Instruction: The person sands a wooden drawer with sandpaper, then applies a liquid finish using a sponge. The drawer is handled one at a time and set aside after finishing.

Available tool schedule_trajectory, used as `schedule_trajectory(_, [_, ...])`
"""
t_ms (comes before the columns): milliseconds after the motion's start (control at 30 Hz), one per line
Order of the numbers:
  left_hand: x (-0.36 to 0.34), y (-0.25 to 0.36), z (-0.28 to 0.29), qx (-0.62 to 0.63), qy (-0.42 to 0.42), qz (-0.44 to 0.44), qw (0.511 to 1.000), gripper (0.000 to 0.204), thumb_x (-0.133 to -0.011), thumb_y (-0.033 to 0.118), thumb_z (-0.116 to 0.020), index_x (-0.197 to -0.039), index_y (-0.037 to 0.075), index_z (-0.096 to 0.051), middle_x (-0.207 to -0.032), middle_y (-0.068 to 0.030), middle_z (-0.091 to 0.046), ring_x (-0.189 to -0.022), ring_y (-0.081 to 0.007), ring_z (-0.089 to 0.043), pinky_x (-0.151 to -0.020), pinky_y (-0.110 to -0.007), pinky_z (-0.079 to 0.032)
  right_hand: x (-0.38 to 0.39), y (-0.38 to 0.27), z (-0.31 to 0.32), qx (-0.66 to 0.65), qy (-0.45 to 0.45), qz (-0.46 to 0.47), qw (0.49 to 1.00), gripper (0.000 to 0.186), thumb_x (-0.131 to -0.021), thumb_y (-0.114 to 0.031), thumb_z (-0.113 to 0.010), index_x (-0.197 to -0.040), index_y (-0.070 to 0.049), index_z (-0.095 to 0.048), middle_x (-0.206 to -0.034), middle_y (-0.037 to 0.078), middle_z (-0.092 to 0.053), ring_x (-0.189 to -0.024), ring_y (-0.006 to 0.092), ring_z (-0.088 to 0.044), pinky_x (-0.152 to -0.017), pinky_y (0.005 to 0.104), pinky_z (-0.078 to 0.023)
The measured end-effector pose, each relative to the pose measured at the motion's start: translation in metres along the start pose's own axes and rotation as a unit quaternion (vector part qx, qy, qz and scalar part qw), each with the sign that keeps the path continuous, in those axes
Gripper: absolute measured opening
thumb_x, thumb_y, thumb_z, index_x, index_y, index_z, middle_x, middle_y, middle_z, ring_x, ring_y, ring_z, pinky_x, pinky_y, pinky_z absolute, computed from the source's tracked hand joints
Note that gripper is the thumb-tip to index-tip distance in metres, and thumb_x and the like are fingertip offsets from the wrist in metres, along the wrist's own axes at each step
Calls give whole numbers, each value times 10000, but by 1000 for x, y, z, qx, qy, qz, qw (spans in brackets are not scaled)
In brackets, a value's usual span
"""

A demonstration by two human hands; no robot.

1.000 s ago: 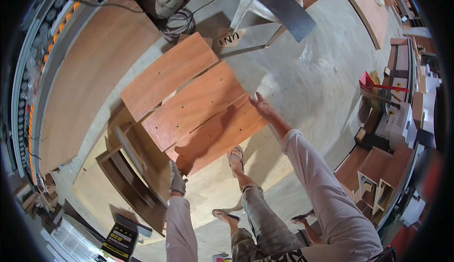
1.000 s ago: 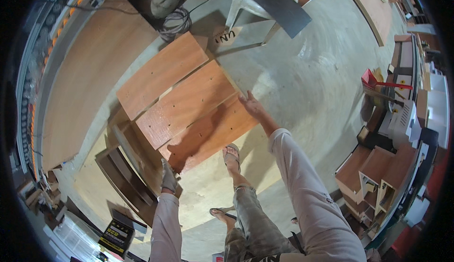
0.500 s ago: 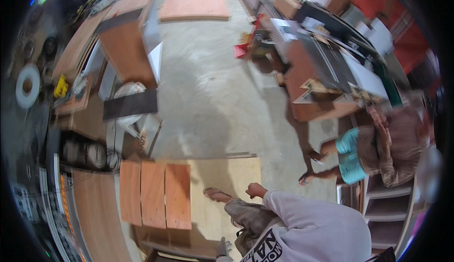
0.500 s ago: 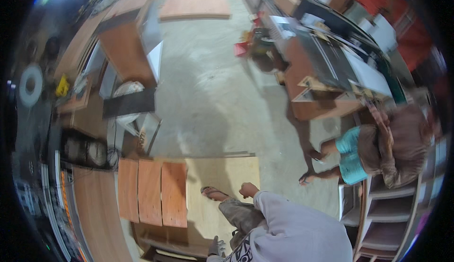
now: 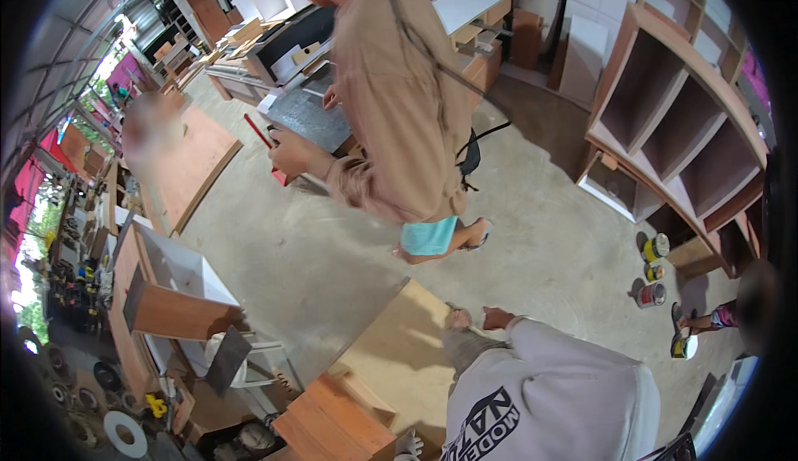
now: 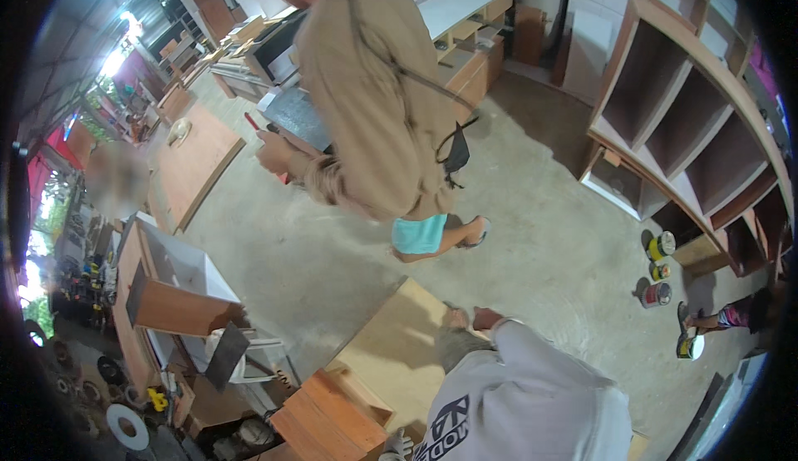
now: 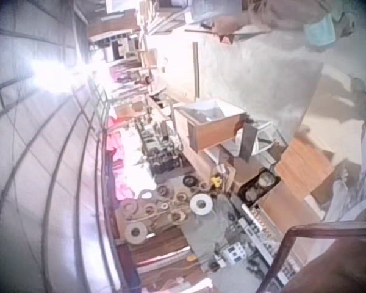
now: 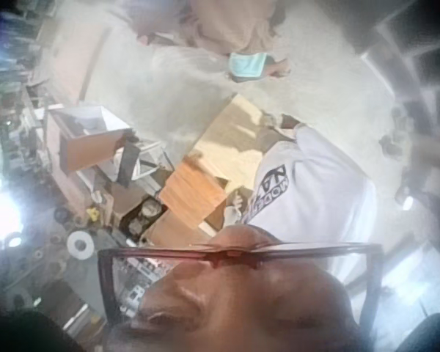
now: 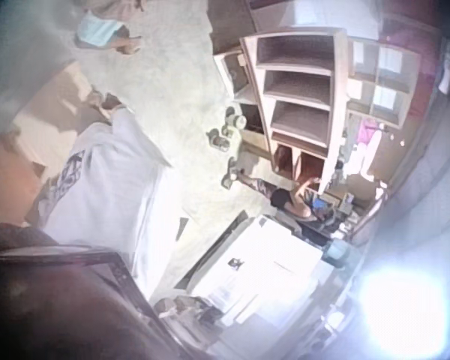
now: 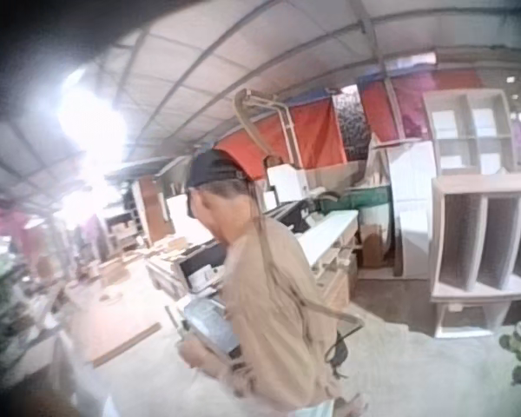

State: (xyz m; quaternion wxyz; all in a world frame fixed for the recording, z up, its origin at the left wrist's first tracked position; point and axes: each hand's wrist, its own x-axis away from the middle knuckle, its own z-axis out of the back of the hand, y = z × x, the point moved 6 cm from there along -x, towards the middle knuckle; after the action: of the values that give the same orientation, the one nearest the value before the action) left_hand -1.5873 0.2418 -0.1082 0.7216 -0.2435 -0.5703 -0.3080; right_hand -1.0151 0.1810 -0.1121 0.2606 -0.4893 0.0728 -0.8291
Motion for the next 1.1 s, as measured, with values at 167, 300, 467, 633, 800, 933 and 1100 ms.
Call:
schedule_trajectory(167, [-9,93,11,16,-9,-45,999,544,-1019,570,-573,-1208,77,-705,-911,-90,-708,-774,-238,-677,-635,-442,-519,-28,84,23,-88,113,-86,986,895,-809,-511,-739,-1490,15,-497,-1396,291,-611,-1307,433,-585,-1090,468,-493])
schedule_trajectory(300, [-34,215,-9,-45,0,-147,988,461,-1011,510,-595,-1139,87,-727,-857,-60,-687,-685,-187,-632,-570,-369,-475,-49,129,61,-52,133,-17,990,773,-854,-440,-714,-1434,46,-557,-1333,262,-665,-1193,378,-673,-1048,438,-524])
schedule_trajectory(467, [-10,400,-72,-216,-14,-355,909,423,-1009,425,-607,-1259,98,-702,-1023,-50,-728,-785,-175,-680,-599,-333,-487,-49,193,134,-206,183,-134,952,700,-888,-356,-686,-1452,35,-549,-1106,187,-759,-828,242,-771,-776,367,-601])
schedule_trajectory(633, [24,527,-119,-291,-74,-350,887,370,-1040,262,-518,-1316,59,-657,-1280,-139,-696,-1026,-251,-704,-888,-372,-568,-47,204,178,-321,211,-183,905,642,-912,-316,-689,-1440,23,-551,-1006,135,-760,-748,194,-751,-591,363,-579])
schedule_trajectory(800, [10,629,-124,-348,-62,-325,877,483,-958,489,-606,-1239,107,-699,-1098,-93,-731,-931,-217,-687,-757,-369,-521,-81,189,184,-450,150,-186,860,283,-936,-280,-686,-1099,-51,-653,-878,89,-723,-709,213,-736,-544,384,-557])
schedule_trajectory(933, [-1,767,-145,-484,-76,-331,806,472,-957,499,-578,-1206,123,-717,-1087,-122,-736,-979,-256,-686,-780,-409,-524,-146,173,203,-520,148,-221,812,126,-951,-205,-656,-935,-81,-638,-847,88,-711,-714,230,-738,-558,393,-560])
schedule_trajectory(1100, [3,897,-201,-706,-78,-417,567,406,-1002,396,-484,-1173,114,-721,-1179,-212,-726,-1104,-372,-701,-900,-498,-550,-217,150,292,-499,209,-212,814,525,-959,-226,-683,-1425,-14,-566,-955,117,-746,-791,229,-749,-627,389,-584])
